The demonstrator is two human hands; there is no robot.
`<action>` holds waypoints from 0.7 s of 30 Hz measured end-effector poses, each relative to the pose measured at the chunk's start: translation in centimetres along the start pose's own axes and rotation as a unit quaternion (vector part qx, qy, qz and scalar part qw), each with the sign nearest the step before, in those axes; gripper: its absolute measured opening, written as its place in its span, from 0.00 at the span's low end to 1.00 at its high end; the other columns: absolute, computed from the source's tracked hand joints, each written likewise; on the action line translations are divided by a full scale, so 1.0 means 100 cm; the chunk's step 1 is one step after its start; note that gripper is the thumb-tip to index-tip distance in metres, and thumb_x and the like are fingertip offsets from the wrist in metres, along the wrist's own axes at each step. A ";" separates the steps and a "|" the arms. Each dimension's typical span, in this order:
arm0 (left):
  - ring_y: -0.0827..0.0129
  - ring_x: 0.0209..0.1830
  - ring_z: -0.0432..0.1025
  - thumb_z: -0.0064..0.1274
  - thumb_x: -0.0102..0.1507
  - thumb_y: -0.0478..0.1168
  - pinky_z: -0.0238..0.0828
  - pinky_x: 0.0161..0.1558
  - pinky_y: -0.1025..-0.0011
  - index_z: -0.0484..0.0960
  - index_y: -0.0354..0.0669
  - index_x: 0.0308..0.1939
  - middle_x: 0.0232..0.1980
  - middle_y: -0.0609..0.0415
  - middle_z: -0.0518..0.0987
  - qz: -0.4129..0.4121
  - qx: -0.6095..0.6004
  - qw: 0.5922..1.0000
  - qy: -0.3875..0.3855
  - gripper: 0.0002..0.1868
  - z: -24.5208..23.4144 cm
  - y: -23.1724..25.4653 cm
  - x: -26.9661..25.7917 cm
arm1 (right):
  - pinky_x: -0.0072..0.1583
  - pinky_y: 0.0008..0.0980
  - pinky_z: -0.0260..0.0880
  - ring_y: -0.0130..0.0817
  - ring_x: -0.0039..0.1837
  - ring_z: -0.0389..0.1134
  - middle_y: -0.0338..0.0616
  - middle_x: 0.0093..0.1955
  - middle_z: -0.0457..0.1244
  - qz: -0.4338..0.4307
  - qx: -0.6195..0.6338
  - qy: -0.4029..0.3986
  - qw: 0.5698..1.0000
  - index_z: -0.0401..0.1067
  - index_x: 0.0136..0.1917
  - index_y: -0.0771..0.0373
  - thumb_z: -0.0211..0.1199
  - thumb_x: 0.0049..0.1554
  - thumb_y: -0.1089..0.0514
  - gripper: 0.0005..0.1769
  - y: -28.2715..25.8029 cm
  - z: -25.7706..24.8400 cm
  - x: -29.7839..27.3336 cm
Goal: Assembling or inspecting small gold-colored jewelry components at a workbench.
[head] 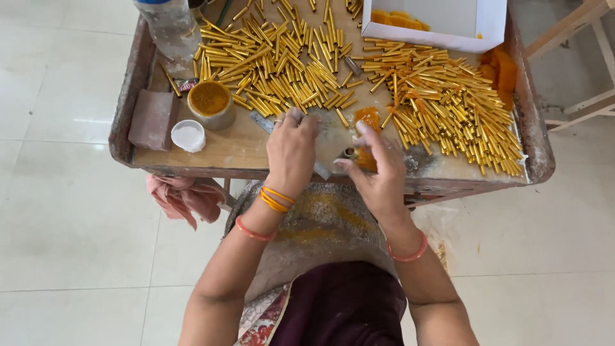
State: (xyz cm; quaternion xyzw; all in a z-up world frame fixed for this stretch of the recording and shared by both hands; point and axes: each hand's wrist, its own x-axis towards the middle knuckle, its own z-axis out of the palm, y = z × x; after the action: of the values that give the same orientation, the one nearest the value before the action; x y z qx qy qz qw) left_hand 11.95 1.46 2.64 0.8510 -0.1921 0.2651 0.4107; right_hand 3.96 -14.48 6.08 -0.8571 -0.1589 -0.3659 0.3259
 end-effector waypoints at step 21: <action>0.54 0.46 0.76 0.65 0.59 0.37 0.72 0.50 0.59 0.84 0.42 0.38 0.38 0.50 0.83 0.065 -0.067 0.996 -0.001 0.07 -0.015 -0.016 -0.015 | 0.45 0.40 0.67 0.43 0.41 0.70 0.47 0.40 0.70 0.030 -0.085 -0.102 0.991 0.78 0.52 0.65 0.75 0.55 0.55 0.15 0.016 0.001 0.004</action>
State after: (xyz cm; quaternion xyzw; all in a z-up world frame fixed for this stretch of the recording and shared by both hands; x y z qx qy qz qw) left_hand 11.22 3.79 1.56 0.8078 -0.2647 0.2766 0.4482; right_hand 5.10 -15.57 5.56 -0.9189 -0.1342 -0.2783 0.2451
